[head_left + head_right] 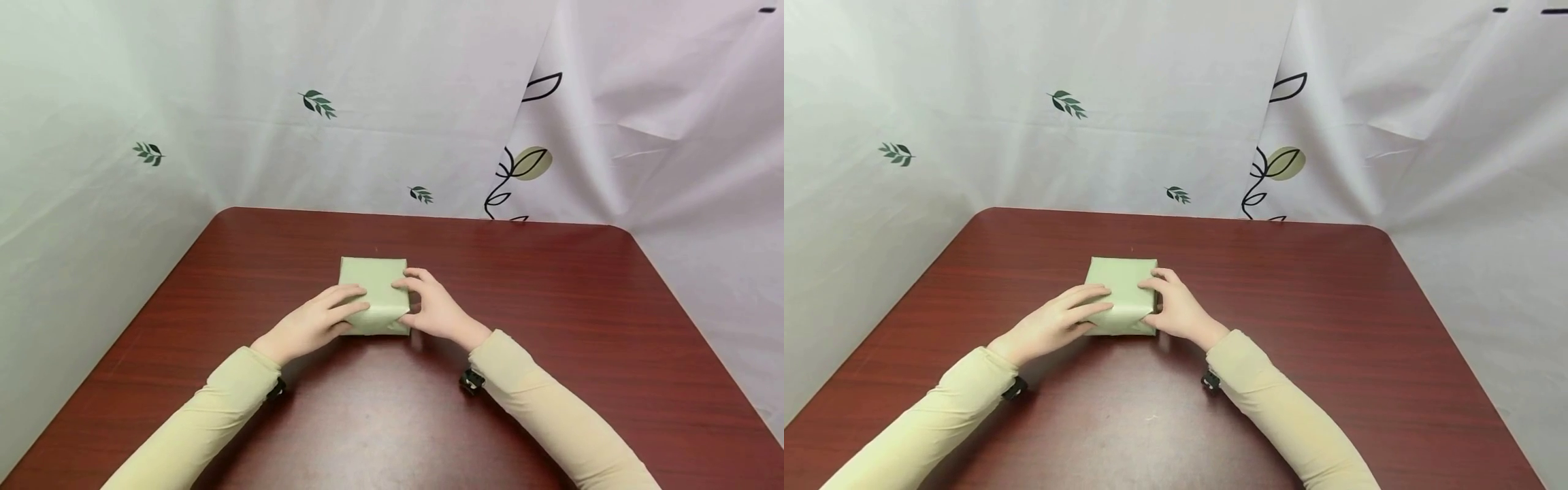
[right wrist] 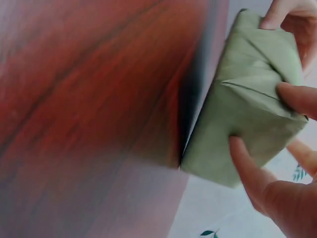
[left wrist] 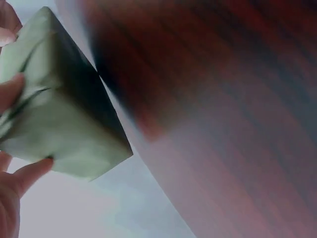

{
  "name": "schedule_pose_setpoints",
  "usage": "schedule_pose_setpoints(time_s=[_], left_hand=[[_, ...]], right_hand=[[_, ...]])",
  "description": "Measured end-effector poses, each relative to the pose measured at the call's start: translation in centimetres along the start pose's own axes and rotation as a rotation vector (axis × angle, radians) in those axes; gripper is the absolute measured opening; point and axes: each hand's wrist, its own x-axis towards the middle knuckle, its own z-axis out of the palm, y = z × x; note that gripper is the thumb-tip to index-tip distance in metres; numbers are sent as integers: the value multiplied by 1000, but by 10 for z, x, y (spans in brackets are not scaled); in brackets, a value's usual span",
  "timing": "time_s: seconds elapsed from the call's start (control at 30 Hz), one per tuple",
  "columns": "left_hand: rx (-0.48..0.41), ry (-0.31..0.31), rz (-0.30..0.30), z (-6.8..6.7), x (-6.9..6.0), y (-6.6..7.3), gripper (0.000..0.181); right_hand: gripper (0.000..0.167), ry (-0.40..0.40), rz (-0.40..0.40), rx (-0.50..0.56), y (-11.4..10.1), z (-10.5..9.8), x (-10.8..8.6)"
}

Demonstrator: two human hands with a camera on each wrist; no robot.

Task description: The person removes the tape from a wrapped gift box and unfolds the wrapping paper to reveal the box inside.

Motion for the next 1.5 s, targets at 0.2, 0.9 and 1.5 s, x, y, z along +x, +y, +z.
schedule_pose_setpoints(time_s=[0.2, 0.9, 1.5], left_hand=[[-123, 114, -25, -8, 7, 1, 50], [-409, 153, -318, -30, 19, -1, 51], [-881, 142, -736, -39, 19, -8, 51]], right_hand=[[37, 125, -3, 148, 5, -12, 1], [38, 68, -5, 477, -2, -49, -6], [78, -3, -26, 384, -1, -39, -6]])
